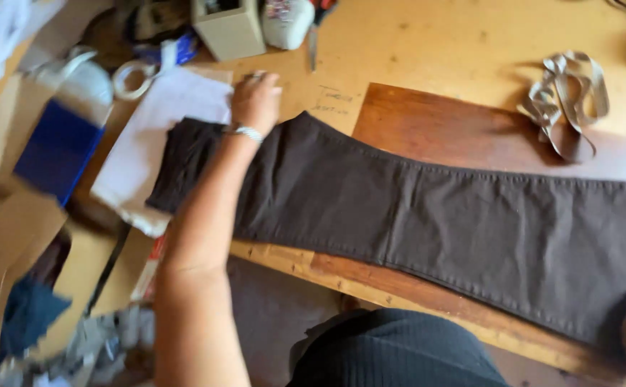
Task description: Measuring, marking, and cutting brown fabric on a workbench.
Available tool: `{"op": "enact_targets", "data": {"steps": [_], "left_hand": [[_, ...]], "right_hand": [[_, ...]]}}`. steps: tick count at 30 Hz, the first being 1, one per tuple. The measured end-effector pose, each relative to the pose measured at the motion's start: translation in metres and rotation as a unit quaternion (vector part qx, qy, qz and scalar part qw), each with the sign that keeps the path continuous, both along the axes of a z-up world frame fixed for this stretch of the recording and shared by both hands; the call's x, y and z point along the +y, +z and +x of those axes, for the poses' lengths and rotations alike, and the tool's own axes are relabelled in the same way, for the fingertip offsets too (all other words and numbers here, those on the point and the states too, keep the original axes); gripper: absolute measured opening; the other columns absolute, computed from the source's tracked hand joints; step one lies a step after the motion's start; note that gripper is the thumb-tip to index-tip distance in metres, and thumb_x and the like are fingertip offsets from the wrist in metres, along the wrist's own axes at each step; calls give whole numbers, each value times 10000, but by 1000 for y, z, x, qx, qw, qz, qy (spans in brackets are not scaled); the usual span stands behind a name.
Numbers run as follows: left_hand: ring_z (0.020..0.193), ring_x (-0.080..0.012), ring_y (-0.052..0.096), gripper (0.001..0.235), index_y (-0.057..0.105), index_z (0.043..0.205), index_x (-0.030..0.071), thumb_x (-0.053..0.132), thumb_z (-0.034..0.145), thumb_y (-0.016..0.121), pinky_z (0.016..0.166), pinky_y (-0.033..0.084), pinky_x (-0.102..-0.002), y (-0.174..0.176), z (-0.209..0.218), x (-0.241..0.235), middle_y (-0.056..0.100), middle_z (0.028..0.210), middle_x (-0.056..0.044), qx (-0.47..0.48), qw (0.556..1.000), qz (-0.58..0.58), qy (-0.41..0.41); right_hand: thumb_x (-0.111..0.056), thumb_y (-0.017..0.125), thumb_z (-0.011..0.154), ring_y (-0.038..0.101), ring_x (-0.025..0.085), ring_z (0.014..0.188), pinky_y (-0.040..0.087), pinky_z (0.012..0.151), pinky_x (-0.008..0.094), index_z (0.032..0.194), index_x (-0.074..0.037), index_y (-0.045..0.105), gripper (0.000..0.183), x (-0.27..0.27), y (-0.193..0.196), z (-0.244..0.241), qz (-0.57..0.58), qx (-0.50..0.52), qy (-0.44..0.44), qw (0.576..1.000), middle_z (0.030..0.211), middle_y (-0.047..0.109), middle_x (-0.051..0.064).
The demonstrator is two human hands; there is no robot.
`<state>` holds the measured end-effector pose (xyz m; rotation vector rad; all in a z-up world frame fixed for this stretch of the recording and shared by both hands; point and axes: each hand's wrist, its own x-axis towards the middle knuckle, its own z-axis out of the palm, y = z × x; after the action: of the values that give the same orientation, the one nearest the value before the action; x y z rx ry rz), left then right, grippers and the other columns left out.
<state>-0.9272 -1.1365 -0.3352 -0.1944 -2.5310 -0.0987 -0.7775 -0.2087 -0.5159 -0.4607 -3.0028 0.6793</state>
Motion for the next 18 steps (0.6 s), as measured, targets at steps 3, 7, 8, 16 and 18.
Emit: {"op": "enact_targets", "data": {"steps": [3,7,8,16,18], "left_hand": [[913,-384,644,166,648,1064,121,227,938,672,725,514,-522,-50,-66,41,679,1020,-126,-127,990,43,47],[981,-418,625,224,647,1146,127,189,933,669,799,505,-547,-134,-141,43,683,1076,-175,-138,984,107,22],[952,-433,607,302,660,1241,141,177,941,635,791,496,-557,-168,-156,39,657,1063,-194,-131,985,109,22],[918,-321,736,145,652,1067,129,177,964,563,758,594,-465,-193,-221,-18,746,1076,-135,-106,897,286,320],[1049,-241,720,220,638,1126,161,115,910,651,881,581,-417,-174,-223,-22,720,1227,-104,-161,868,347,316]], "right_hand": [[-510,330,1439,575,643,1192,370,1126,536,1302,315,670,903,-27,13,12,78,-62,-71,992,1020,648,609],[-278,496,1084,367,489,1461,231,1198,520,1598,20,469,595,-107,129,8,69,69,-12,995,1601,457,312],[-436,533,1089,394,460,1516,223,1258,498,1579,-7,610,655,-101,132,17,217,65,37,973,1640,537,252],[-357,675,971,506,425,1409,376,1135,512,1440,-68,677,551,-131,154,23,275,111,11,955,1527,616,172],[-357,715,957,516,429,1412,365,1150,506,1433,-75,686,554,-127,147,24,282,142,7,949,1525,620,161]]}}
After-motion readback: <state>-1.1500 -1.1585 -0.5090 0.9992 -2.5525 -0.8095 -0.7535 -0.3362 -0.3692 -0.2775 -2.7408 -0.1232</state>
